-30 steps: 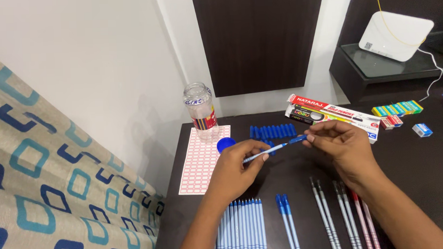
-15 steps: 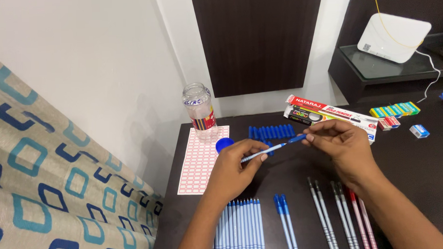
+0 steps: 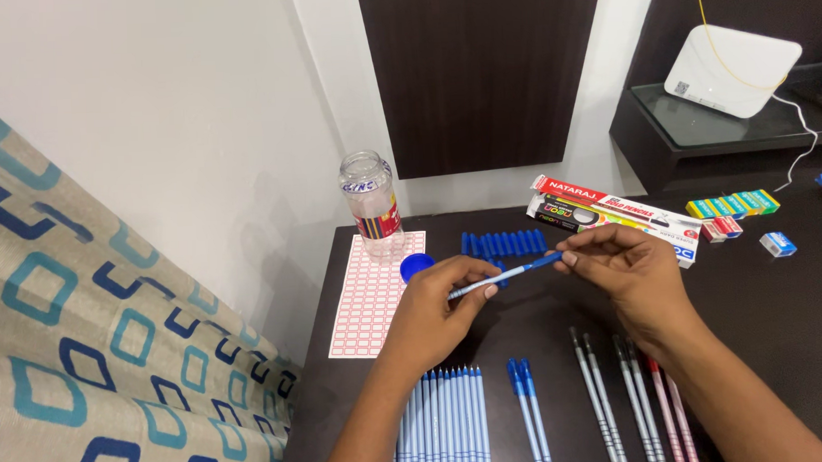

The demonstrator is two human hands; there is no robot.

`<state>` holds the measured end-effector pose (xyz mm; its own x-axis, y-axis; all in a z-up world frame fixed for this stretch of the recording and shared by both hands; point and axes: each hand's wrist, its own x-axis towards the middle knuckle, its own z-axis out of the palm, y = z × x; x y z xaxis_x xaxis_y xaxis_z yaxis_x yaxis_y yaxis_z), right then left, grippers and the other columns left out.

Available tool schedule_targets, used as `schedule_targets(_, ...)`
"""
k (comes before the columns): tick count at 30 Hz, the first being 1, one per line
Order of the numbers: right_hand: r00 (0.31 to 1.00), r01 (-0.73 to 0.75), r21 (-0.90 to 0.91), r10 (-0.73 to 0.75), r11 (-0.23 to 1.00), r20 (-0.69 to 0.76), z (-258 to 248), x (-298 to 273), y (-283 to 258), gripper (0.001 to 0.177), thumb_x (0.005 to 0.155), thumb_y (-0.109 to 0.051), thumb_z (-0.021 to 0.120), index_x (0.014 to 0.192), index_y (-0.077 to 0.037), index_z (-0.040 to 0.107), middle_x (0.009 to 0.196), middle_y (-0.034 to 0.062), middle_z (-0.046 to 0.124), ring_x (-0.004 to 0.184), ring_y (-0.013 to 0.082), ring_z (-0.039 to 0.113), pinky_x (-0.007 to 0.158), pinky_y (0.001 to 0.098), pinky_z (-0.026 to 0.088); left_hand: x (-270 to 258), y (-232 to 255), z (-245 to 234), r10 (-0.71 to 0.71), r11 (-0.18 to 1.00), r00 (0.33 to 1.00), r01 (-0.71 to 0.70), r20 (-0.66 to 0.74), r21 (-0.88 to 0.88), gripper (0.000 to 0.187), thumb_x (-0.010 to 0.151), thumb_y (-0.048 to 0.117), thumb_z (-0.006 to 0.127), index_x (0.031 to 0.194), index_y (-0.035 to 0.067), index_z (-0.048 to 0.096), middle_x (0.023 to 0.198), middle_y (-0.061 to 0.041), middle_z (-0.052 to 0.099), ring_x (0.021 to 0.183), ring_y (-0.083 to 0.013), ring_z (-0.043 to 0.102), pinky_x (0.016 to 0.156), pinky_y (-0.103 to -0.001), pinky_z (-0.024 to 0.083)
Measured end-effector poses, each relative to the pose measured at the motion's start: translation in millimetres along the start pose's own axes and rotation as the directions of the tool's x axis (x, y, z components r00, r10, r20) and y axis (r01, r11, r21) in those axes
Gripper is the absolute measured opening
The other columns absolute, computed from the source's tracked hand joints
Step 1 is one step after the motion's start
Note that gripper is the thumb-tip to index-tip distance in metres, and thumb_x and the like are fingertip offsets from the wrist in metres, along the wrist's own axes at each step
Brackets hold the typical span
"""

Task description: The person repeatedly picks up blue pen refills and white pen barrels from a table, inserts the refills into the barrels, and places the assembled pens in a growing pile. The process is performed one at a time in a repetitive manner.

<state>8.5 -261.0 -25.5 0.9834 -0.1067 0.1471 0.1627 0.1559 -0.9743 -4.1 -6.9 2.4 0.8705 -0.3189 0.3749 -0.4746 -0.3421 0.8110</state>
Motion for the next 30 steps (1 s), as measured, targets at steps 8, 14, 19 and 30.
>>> schedule_targets(8, 1.0, 0.018, -0.001, -0.018, 1.0, 0.009, -0.1, 1.0, 3.2, 0.016, 0.09, 0.008, 0.066, 0.105, 0.006, 0.068, 0.107, 0.0175, 0.074, 0.094, 0.0218, 0.075, 0.091, 0.0324, 0.062, -0.4, 3.1, -1.3, -0.023, 1.0, 1.0, 0.023, 0.008, -0.001, 0.019, 0.091, 0.014, 0.071, 0.108, 0.006, 0.073, 0.091, -0.009, 0.074, 0.082, -0.0179, 0.072, 0.071, -0.031, 0.056)
schedule_targets(14, 1.0, 0.007, -0.035, -0.008, 0.999, -0.008, 2.3, -2.2, -3.1, 0.018, 0.089, 0.007, 0.066, 0.106, 0.005, 0.068, 0.106, 0.0169, 0.074, 0.095, 0.0211, 0.075, 0.091, 0.0324, 0.062, -0.1, 4.8, -1.6, -0.014, 0.999, 1.0, 0.015, 0.006, -0.029, 0.018, 0.092, 0.014, 0.07, 0.108, 0.005, 0.073, 0.094, -0.007, 0.073, 0.086, -0.0161, 0.073, 0.072, -0.029, 0.058)
schedule_targets(19, 1.0, 0.025, -0.017, -0.025, 1.0, 0.006, 1.1, -1.4, -0.5, 0.017, 0.089, 0.008, 0.067, 0.106, 0.005, 0.069, 0.106, 0.0168, 0.074, 0.094, 0.0213, 0.075, 0.091, 0.0329, 0.062, -0.7, 6.0, -2.0, -0.045, 0.997, 0.999, 0.046, 0.02, -0.054, 0.018, 0.093, 0.013, 0.069, 0.109, 0.005, 0.073, 0.096, -0.007, 0.073, 0.087, -0.0154, 0.072, 0.071, -0.028, 0.059)
schedule_targets(30, 0.992, 0.078, -0.006, -0.077, 0.997, 0.096, 3.4, -3.8, -1.8, 0.018, 0.087, 0.01, 0.066, 0.105, 0.006, 0.068, 0.108, 0.0181, 0.074, 0.097, 0.0221, 0.075, 0.092, 0.0334, 0.061, -0.4, -0.3, 2.3, 0.024, 0.999, 1.0, -0.024, 0.013, -0.043, 0.018, 0.093, 0.011, 0.069, 0.109, 0.004, 0.071, 0.096, -0.009, 0.073, 0.09, -0.0179, 0.073, 0.076, -0.029, 0.059)
